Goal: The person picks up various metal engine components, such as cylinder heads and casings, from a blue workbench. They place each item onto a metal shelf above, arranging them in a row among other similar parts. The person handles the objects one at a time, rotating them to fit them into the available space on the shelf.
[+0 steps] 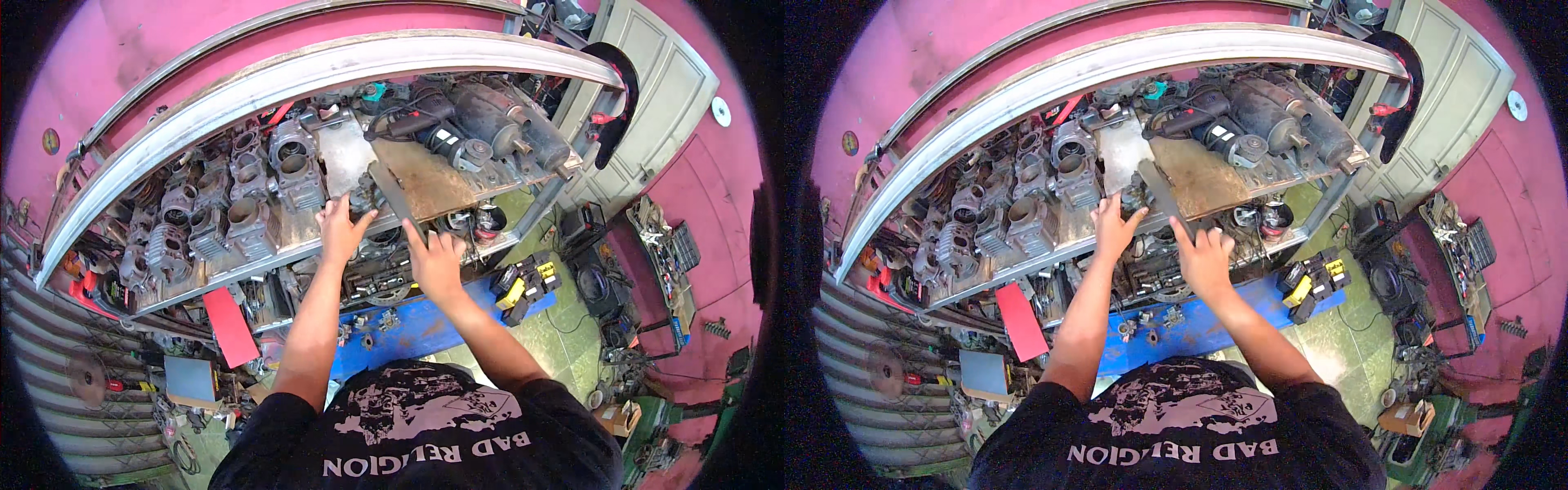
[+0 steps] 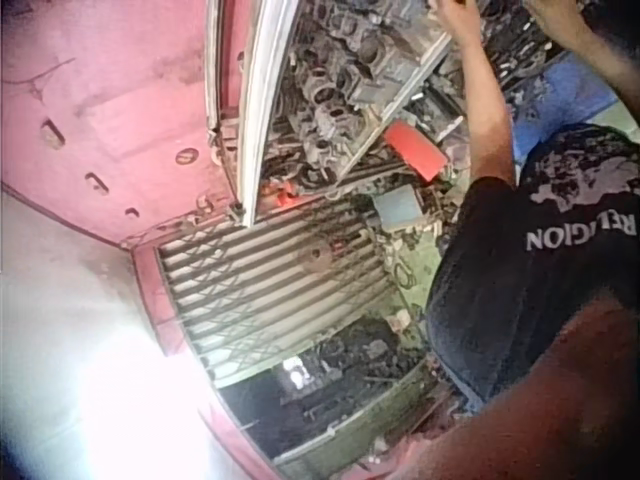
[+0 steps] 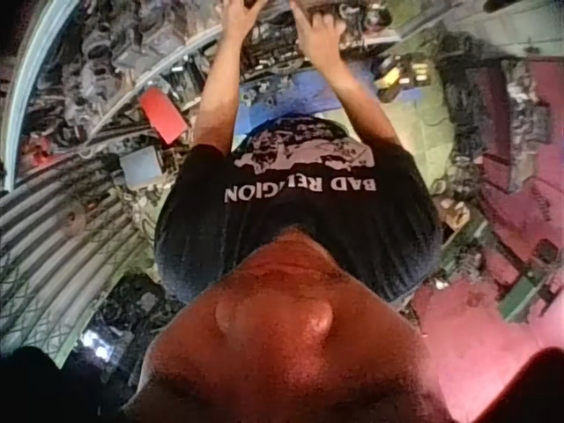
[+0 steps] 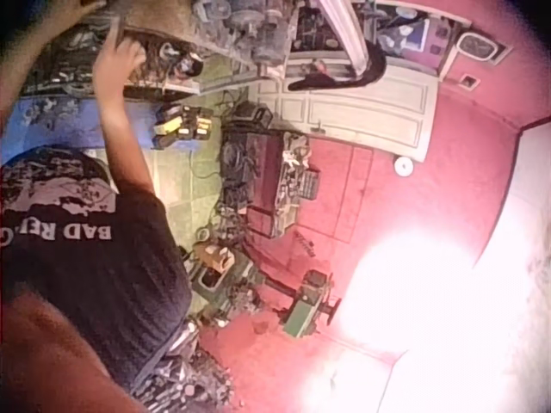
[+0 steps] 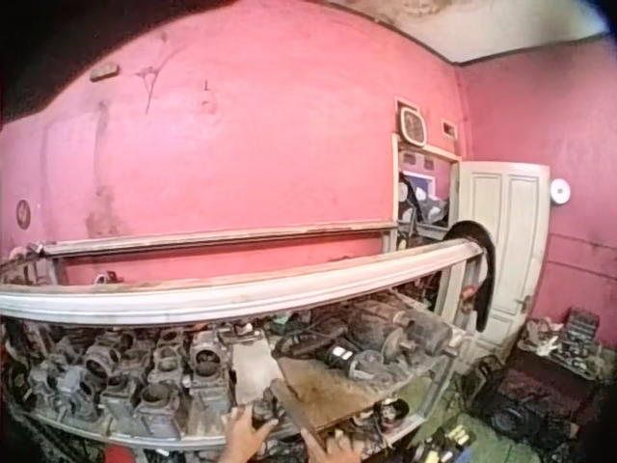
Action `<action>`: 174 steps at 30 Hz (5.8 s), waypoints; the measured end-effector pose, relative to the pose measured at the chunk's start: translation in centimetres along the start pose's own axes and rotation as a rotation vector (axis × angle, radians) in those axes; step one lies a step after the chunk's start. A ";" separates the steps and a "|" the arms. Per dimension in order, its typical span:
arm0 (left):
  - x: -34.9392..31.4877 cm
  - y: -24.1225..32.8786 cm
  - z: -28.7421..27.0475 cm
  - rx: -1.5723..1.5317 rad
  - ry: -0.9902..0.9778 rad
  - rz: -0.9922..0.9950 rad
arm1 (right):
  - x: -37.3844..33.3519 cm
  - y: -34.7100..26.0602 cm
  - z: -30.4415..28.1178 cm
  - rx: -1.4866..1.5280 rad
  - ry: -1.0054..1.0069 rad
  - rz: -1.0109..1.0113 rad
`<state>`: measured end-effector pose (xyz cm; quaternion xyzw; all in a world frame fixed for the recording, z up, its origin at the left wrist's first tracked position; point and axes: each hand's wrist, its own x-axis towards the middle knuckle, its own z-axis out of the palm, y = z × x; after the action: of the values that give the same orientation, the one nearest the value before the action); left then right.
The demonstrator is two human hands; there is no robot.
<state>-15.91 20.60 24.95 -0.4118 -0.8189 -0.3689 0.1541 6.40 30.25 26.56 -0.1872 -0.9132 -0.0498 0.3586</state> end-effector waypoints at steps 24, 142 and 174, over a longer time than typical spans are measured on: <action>-0.1 0.7 -0.3 -0.013 0.053 -0.023 | -0.9 -1.2 -5.6 0.174 -0.130 0.058; 4.4 5.0 -4.4 -0.074 -0.151 -0.250 | 6.4 1.2 -9.2 0.435 -0.164 0.201; 4.9 3.2 -5.4 0.108 -0.253 -0.320 | 30.3 -2.3 -6.3 0.133 -1.105 -0.095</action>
<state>-16.68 20.66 32.87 -0.3108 -0.9053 -0.2894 0.0114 -10.81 36.01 51.69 -0.1212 -0.9739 0.0975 -0.1652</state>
